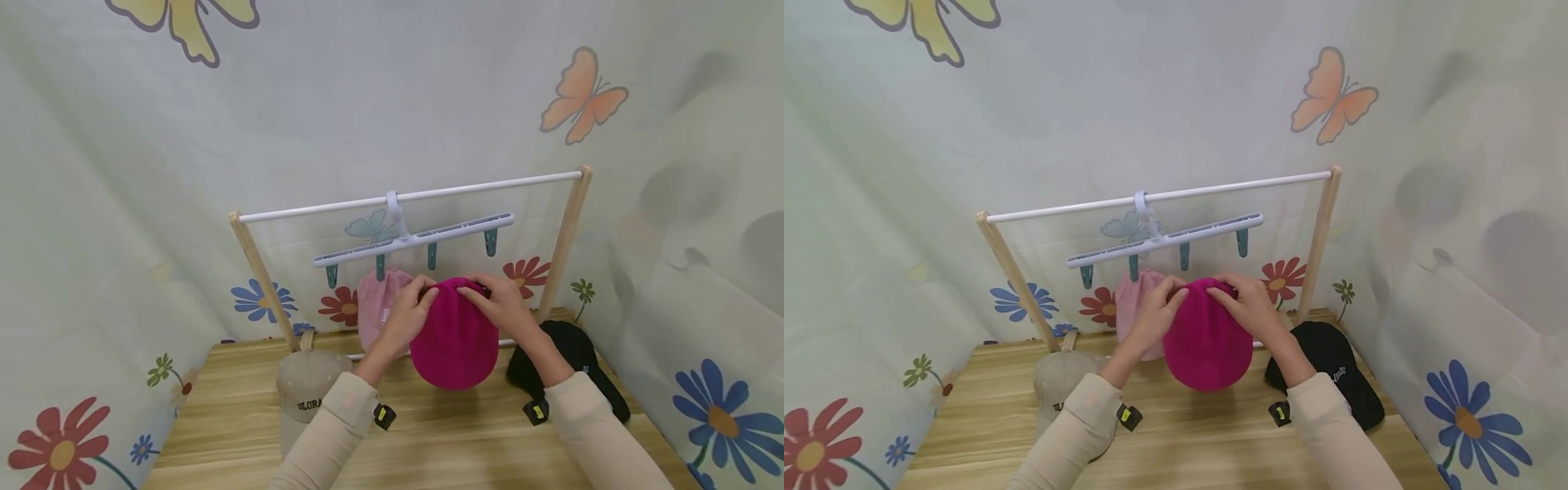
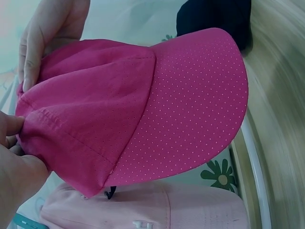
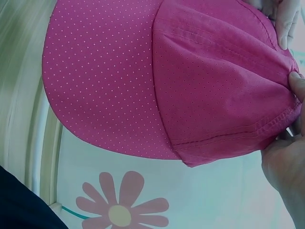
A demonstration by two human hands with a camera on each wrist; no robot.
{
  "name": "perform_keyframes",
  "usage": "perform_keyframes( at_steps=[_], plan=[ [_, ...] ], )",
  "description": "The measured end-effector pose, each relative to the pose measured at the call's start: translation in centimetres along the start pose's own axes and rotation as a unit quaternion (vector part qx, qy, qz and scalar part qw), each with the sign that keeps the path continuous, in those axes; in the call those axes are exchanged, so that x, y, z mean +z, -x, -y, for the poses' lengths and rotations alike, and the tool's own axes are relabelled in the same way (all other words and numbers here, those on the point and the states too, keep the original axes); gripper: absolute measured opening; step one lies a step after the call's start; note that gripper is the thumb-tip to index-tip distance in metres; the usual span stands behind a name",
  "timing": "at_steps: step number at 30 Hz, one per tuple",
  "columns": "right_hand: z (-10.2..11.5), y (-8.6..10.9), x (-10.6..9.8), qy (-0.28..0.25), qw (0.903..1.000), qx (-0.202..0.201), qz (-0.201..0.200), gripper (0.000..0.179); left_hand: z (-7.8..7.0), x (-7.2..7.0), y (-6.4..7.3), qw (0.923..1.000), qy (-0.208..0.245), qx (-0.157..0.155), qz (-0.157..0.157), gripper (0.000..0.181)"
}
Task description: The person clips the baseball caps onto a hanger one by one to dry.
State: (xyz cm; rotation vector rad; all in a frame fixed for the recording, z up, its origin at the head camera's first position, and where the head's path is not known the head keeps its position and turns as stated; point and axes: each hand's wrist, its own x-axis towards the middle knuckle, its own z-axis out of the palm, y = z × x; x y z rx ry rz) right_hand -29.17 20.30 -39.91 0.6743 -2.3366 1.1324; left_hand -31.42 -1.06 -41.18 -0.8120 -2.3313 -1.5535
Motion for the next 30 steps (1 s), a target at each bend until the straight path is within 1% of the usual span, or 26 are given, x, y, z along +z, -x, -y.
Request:
perform_keyframes(
  at_steps=[4, 10, 13, 17, 25, 30],
  plan=[
    [-0.2, -0.2, 0.3, -0.006, 0.9999, 0.009, 0.0, 0.023, 0.1, -0.2, -0.1, 1.0, -0.003, -0.002, 0.0, 0.015],
    [-0.3, -0.5, 0.7, -0.002, 0.9999, 0.015, -0.006, 0.023, 0.3, -0.5, -0.3, 0.9997, -0.021, 0.013, -0.003, 0.015],
    [-0.3, -0.7, 0.7, 0.002, 0.9998, 0.015, -0.009, 0.023, 0.4, -0.6, -0.5, 0.9997, -0.019, 0.015, -0.001, 0.015],
    [-0.2, -0.8, 0.6, 0.005, 0.9998, 0.014, -0.01, 0.022, 0.4, -0.7, -0.7, 0.9997, -0.02, 0.015, -0.002, 0.016],
    [-0.6, -1.1, 0.8, -0.003, 0.9999, 0.015, -0.005, 0.022, 0.5, -0.9, -1.2, 0.9992, -0.038, 0.011, -0.008, 0.015],
    [-0.7, -1.2, 0.8, -0.008, 0.9999, 0.012, -0.003, 0.022, 0.5, -1.0, -1.4, 0.9987, -0.047, 0.013, -0.011, 0.015]
  ],
)
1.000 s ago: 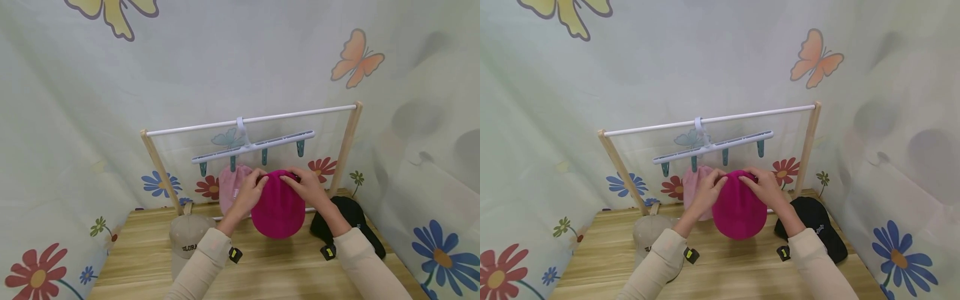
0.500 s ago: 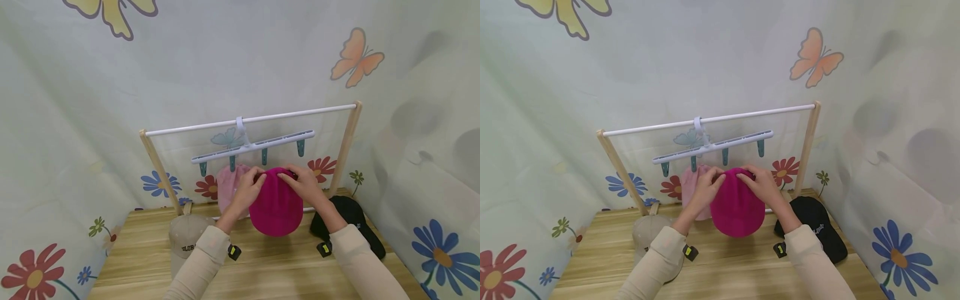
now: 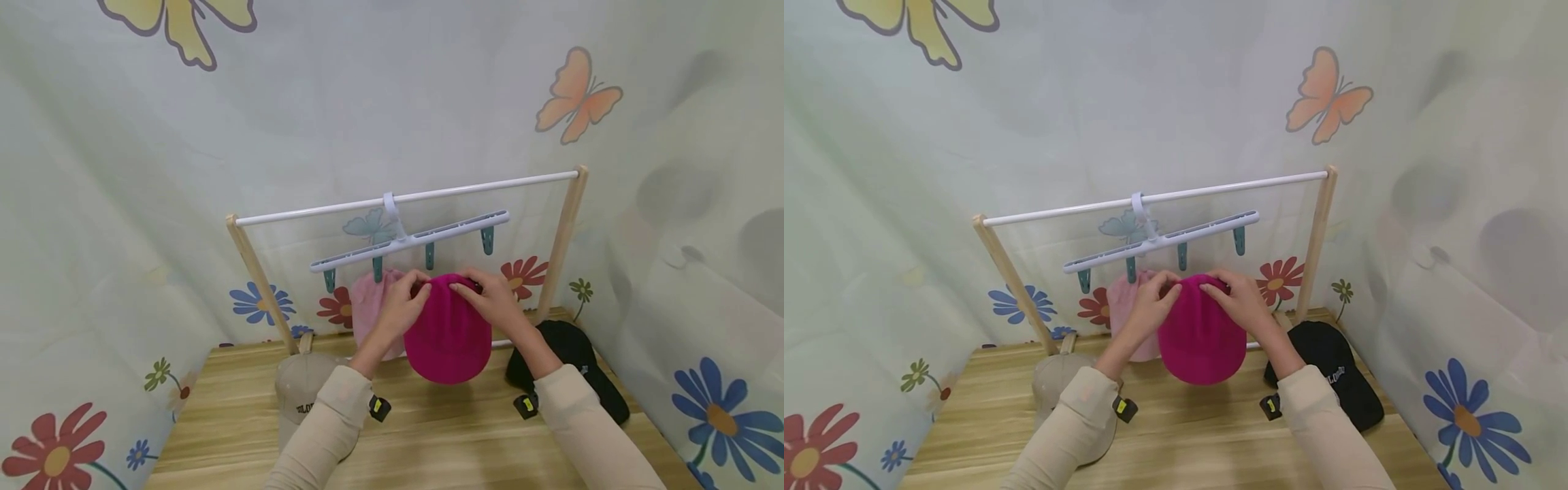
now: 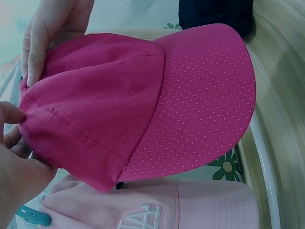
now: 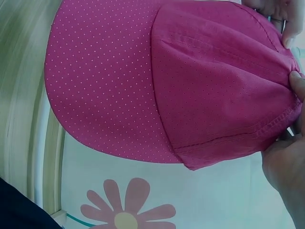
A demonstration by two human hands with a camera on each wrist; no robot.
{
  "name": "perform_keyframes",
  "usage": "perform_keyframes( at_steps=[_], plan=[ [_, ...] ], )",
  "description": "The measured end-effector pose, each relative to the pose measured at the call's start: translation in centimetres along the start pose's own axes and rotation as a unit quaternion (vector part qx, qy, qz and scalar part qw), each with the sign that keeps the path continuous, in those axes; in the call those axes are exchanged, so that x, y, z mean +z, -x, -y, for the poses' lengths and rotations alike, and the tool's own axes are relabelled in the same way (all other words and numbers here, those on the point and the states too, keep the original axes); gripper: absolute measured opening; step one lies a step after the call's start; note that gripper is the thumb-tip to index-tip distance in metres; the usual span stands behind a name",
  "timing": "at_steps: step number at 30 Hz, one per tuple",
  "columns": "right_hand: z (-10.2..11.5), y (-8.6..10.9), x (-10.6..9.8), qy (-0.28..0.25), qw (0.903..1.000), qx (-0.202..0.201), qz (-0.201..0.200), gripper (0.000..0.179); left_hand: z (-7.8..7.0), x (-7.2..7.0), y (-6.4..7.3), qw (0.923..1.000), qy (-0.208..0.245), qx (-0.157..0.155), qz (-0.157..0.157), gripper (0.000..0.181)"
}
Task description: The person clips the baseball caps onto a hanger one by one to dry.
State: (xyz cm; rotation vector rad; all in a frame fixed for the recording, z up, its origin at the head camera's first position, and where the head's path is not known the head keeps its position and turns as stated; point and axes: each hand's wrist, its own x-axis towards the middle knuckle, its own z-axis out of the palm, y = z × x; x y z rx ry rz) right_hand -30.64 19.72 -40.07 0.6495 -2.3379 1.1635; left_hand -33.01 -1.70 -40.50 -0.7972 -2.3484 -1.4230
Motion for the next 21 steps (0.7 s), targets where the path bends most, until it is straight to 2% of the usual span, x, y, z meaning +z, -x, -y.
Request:
perform_keyframes(
  at_steps=[13, 16, 21],
  plan=[
    [0.1, -0.2, 0.3, -0.003, 0.9997, 0.014, 0.018, 0.023, 0.3, -0.4, -0.1, 0.9996, 0.022, -0.017, -0.009, 0.016],
    [0.1, -0.3, 0.3, -0.001, 0.9997, 0.014, 0.02, 0.024, 0.0, -0.3, -0.4, 0.9985, 0.04, -0.033, -0.015, 0.022],
    [0.2, -0.3, 0.1, 0.005, 0.9997, 0.015, 0.016, 0.025, -0.4, 0.1, -1.5, 0.9915, 0.106, -0.072, -0.024, 0.04]
  ],
)
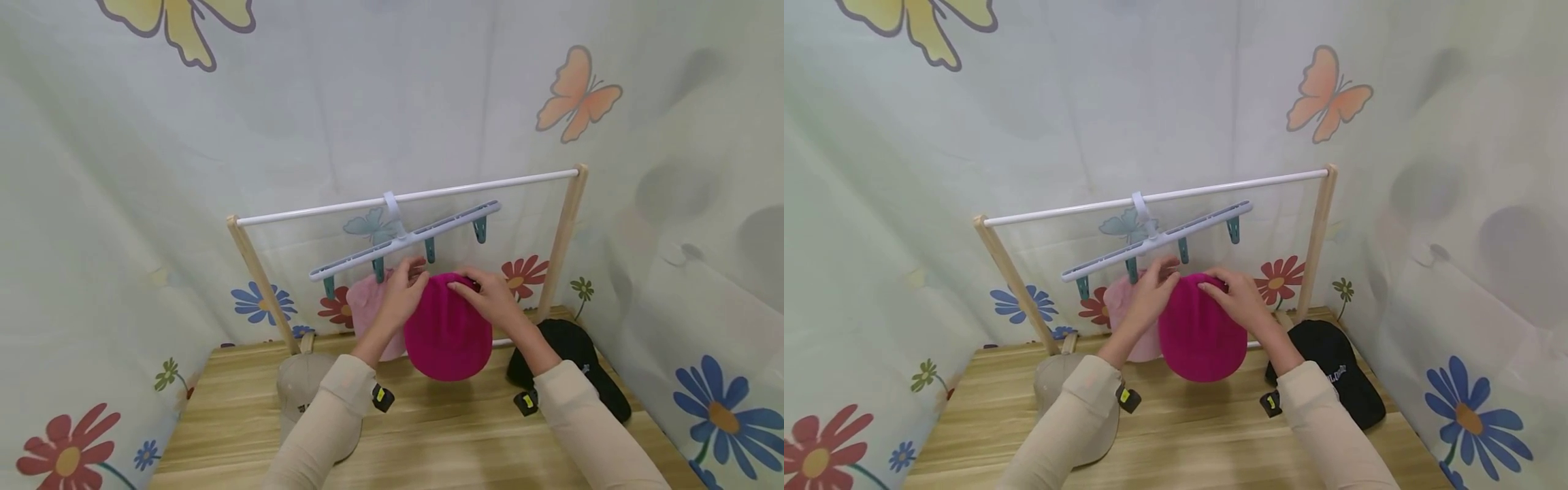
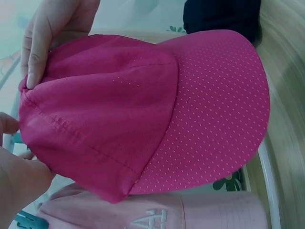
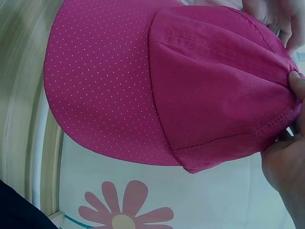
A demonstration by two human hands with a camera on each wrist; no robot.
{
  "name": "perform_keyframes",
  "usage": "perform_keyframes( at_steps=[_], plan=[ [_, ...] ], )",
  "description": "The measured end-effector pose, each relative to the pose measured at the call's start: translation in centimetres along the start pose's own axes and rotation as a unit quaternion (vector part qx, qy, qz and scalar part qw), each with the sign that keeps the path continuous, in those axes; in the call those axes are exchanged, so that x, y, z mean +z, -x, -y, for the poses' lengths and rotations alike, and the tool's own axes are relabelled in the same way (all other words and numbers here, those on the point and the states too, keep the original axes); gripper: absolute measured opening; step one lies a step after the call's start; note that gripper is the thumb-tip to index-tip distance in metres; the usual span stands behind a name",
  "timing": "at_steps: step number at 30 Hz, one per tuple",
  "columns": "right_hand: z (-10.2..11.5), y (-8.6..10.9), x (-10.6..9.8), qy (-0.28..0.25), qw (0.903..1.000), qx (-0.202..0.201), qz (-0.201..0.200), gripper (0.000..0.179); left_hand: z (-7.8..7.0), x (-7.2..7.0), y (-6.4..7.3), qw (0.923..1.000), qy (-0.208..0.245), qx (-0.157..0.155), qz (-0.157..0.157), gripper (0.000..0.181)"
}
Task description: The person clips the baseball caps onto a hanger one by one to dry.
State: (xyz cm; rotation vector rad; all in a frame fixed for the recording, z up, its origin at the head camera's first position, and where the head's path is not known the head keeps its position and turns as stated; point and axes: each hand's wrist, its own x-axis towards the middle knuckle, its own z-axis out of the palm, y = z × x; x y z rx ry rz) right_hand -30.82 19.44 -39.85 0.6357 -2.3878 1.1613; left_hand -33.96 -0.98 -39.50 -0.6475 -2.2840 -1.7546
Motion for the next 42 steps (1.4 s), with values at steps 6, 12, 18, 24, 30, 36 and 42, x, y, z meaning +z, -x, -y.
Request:
perform_keyframes(
  at_steps=[6, 12, 18, 24, 30, 36, 42],
  plan=[
    [-0.1, 0.2, -0.2, 0.003, 1.0, 0.001, -0.002, 0.026, -0.2, 0.7, -1.4, 0.9962, 0.065, -0.041, -0.041, 0.052],
    [-0.3, 0.0, -0.5, 0.005, 0.9999, -0.007, -0.007, 0.026, -0.4, 1.1, -2.9, 0.9921, 0.093, -0.063, -0.055, 0.054],
    [-0.7, -0.5, -0.7, 0.008, 0.9998, -0.019, -0.001, 0.025, -0.4, 1.4, -4.0, 0.9902, 0.107, -0.058, -0.068, 0.053],
    [-0.6, -0.9, -0.7, 0.006, 0.9997, -0.025, 0.001, 0.023, 0.1, 1.7, -4.4, 0.981, 0.174, -0.053, -0.068, 0.048],
    [-0.7, -1.2, -0.7, 0.007, 0.9997, -0.024, 0.009, 0.021, 0.1, 1.7, -4.6, 0.9767, 0.197, -0.05, -0.069, 0.042],
    [-0.8, -1.1, -0.7, 0.024, 0.9993, -0.027, 0.009, 0.02, -0.2, 1.7, -4.7, 0.972, 0.219, -0.048, -0.072, 0.028],
    [-1.3, -1.0, -0.2, 0.029, 0.999, -0.034, 0.003, 0.02, -0.2, 1.7, -4.6, 0.9638, 0.258, -0.039, -0.054, 0.029]
  ],
)
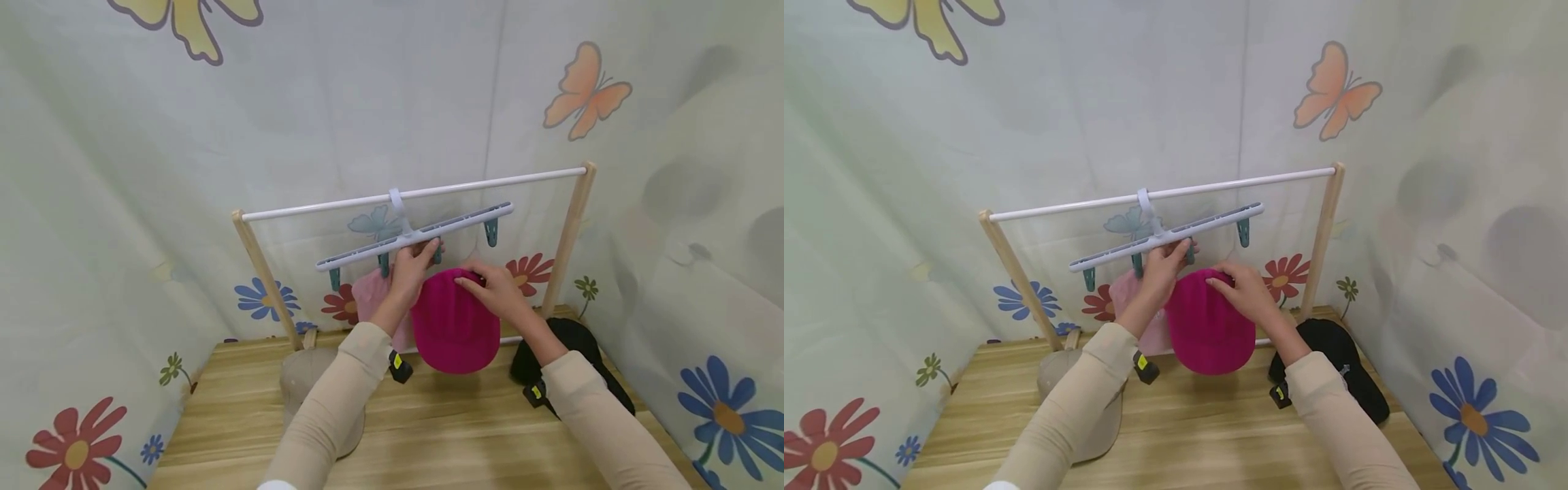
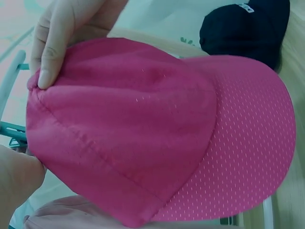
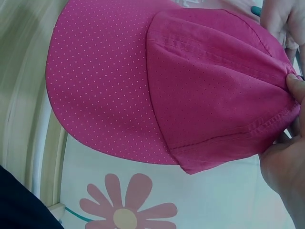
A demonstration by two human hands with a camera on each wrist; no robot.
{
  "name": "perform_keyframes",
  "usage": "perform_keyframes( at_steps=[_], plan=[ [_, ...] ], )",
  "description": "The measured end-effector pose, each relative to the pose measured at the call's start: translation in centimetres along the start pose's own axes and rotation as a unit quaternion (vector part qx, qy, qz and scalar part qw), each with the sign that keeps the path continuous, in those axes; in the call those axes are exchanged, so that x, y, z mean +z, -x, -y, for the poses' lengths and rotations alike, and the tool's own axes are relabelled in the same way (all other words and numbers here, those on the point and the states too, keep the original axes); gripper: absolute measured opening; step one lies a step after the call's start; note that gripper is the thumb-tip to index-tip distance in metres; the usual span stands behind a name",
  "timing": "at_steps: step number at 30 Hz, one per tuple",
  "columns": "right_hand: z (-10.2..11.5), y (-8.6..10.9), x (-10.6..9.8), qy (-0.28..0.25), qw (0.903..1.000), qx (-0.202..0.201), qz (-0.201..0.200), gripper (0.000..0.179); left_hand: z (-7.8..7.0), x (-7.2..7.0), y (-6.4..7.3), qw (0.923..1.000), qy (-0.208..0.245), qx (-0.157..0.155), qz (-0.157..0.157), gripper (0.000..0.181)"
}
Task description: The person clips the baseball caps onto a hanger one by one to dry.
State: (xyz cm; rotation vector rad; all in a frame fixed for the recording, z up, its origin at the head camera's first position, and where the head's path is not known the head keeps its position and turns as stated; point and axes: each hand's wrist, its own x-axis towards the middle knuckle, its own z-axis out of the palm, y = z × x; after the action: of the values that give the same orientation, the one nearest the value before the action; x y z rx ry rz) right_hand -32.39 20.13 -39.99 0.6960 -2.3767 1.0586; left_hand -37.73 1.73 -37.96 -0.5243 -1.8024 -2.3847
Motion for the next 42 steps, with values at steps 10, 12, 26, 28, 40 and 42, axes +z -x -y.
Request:
perform_keyframes(
  at_steps=[10, 12, 26, 28, 40, 42],
  plan=[
    [-0.4, 0.2, 0.6, 0.006, 0.9996, 0.005, -0.028, 0.022, -0.2, 0.1, 0.2, 0.9992, 0.011, -0.003, 0.039, 0.035],
    [-0.4, 0.3, 0.6, 0.003, 0.9993, 0.008, -0.035, 0.021, -0.3, 0.1, 0.2, 0.9989, 0.011, -0.004, 0.046, 0.035],
    [-0.3, 0.9, 0.9, 0.004, 0.9987, 0.032, -0.039, 0.017, -0.9, 0.3, 1.0, 0.9984, 0.003, -0.022, 0.051, 0.03],
    [-0.3, 1.0, 1.0, 0.006, 0.9986, 0.03, -0.043, 0.017, -0.8, 0.2, 1.1, 0.9984, 0.005, -0.023, 0.051, 0.032],
    [-0.2, 1.3, 1.3, 0.006, 0.9979, 0.013, -0.063, 0.018, -0.6, -0.2, 1.4, 0.999, 0.001, -0.024, 0.039, 0.028],
    [-0.2, 1.3, 1.4, 0.006, 0.9978, 0.011, -0.064, 0.018, -0.6, -0.3, 1.5, 0.9991, -0.001, -0.022, 0.037, 0.029]
  ],
)
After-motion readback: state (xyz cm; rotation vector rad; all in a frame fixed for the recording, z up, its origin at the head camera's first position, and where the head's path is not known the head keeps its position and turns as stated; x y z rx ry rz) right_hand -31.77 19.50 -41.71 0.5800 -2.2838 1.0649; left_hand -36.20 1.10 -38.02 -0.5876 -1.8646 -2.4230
